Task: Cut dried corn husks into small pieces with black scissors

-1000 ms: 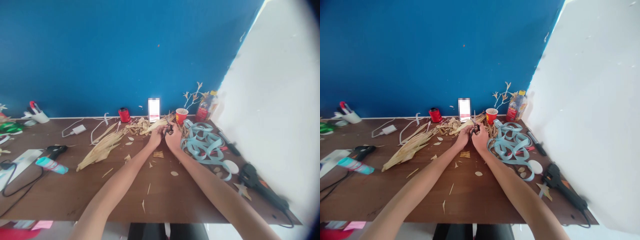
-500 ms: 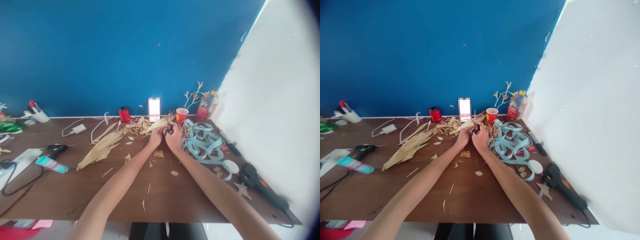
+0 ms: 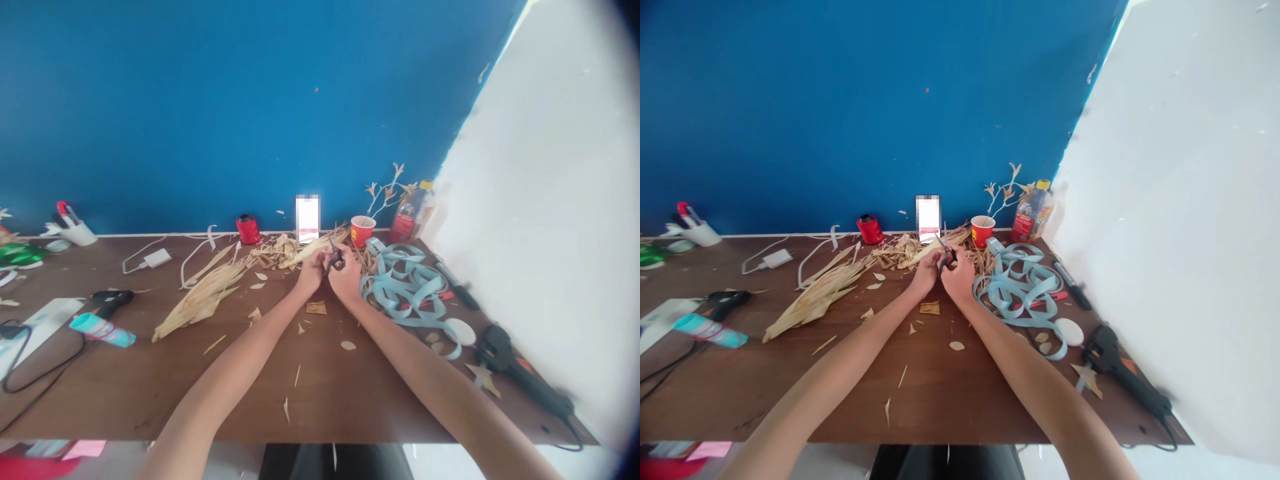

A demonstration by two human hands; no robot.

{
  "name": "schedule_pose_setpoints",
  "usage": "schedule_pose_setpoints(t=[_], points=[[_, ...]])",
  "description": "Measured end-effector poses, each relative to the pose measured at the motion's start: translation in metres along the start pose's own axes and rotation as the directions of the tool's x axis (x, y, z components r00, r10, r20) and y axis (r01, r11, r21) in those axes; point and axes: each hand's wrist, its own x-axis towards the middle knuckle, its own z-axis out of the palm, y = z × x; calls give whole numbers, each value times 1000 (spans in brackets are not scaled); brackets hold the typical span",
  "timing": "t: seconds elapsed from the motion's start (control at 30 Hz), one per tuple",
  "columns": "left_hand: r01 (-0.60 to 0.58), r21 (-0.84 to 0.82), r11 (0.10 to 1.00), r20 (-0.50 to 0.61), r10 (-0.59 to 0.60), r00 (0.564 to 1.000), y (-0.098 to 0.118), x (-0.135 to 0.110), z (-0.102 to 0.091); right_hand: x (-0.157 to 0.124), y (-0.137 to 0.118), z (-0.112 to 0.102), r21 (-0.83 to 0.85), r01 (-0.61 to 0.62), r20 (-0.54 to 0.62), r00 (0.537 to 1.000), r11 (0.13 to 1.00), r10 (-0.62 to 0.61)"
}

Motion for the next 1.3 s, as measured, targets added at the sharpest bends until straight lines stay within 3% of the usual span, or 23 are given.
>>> schedule_pose_setpoints(t=[0.17, 0.37, 0.57, 0.8, 1.1, 1.3], points=[[-38, -63, 997, 84, 43, 996, 0, 0, 1, 1, 2, 0, 23, -1, -8, 1000, 1000, 2], [8, -170, 985, 77, 5, 997, -1, -1, 2, 1, 4, 1, 25, 7, -11, 1000, 1000, -7], [68, -101, 993, 90, -59, 994, 0, 1, 1, 1, 9, 3, 28, -15, -32, 999, 999, 16], [23, 6, 1000, 66, -23, 998, 0, 1, 0, 3, 12, 4, 9, -22, -52, 998, 1000, 22], [109, -32, 994, 38, -107, 993, -2, 0, -1, 2, 10, 4, 35, -33, -69, 997, 999, 36], [73, 28, 997, 87, -75, 993, 5, -2, -1, 4, 11, 5, 103, -8, -39, 999, 995, 12]])
